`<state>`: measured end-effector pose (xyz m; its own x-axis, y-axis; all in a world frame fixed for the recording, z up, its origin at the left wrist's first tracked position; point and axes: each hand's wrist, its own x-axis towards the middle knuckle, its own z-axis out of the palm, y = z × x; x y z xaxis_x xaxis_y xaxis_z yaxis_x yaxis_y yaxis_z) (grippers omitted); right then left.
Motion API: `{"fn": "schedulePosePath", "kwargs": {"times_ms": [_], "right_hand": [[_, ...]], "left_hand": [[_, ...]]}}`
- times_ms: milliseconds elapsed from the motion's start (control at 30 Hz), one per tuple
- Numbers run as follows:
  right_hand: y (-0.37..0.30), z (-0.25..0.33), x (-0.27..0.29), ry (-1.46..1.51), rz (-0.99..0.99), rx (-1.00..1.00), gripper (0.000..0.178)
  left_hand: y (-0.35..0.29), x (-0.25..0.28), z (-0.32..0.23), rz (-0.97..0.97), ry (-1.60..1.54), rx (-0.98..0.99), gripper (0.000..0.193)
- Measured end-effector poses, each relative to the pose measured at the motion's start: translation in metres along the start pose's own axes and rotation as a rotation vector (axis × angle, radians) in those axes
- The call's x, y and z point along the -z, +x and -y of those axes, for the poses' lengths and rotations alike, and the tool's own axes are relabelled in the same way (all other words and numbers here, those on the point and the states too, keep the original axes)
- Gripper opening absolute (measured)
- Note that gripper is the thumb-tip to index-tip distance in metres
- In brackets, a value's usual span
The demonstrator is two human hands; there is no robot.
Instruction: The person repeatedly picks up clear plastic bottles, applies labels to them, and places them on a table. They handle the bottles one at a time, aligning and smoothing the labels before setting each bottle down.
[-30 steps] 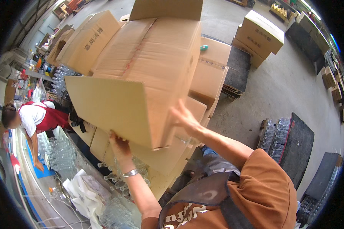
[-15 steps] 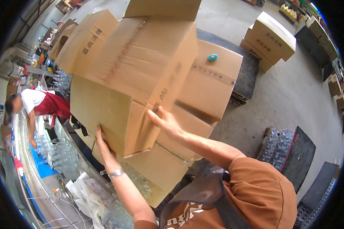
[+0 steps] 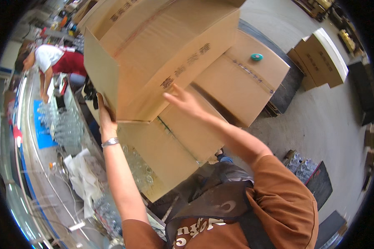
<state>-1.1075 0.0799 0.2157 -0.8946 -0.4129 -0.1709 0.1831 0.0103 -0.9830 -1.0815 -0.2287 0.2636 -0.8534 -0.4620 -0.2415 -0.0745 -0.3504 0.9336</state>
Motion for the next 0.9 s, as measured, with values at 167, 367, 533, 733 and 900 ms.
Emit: {"fn": "schedulePosePath", "kwargs": {"times_ms": [167, 367, 533, 733, 900], "right_hand": [[-0.116, -0.035, 0.095, -0.128, 0.392, -0.157, 0.039], [-0.337, -0.165, 0.196, -0.692, 0.380, -0.759, 0.029], [-0.378, -0.248, 0.186, -0.733, 0.394, -0.602, 0.018], [-0.298, -0.093, -0.005, -0.737, 0.781, -0.147, 0.033], [-0.326, -0.060, -0.139, -0.674, 1.254, -0.118, 0.030]], "left_hand": [[-0.190, 0.028, 0.055, -0.188, 0.169, -0.047, 0.068], [-0.555, 0.216, 0.222, 0.523, 1.519, 0.493, 0.032], [-0.694, 0.218, 0.241, 0.118, 1.134, 0.732, 0.038], [-0.612, 0.183, 0.149, -0.292, 1.136, 0.087, 0.036], [-0.586, 0.176, 0.139, 0.039, 0.567, 0.230, 0.049]]}}
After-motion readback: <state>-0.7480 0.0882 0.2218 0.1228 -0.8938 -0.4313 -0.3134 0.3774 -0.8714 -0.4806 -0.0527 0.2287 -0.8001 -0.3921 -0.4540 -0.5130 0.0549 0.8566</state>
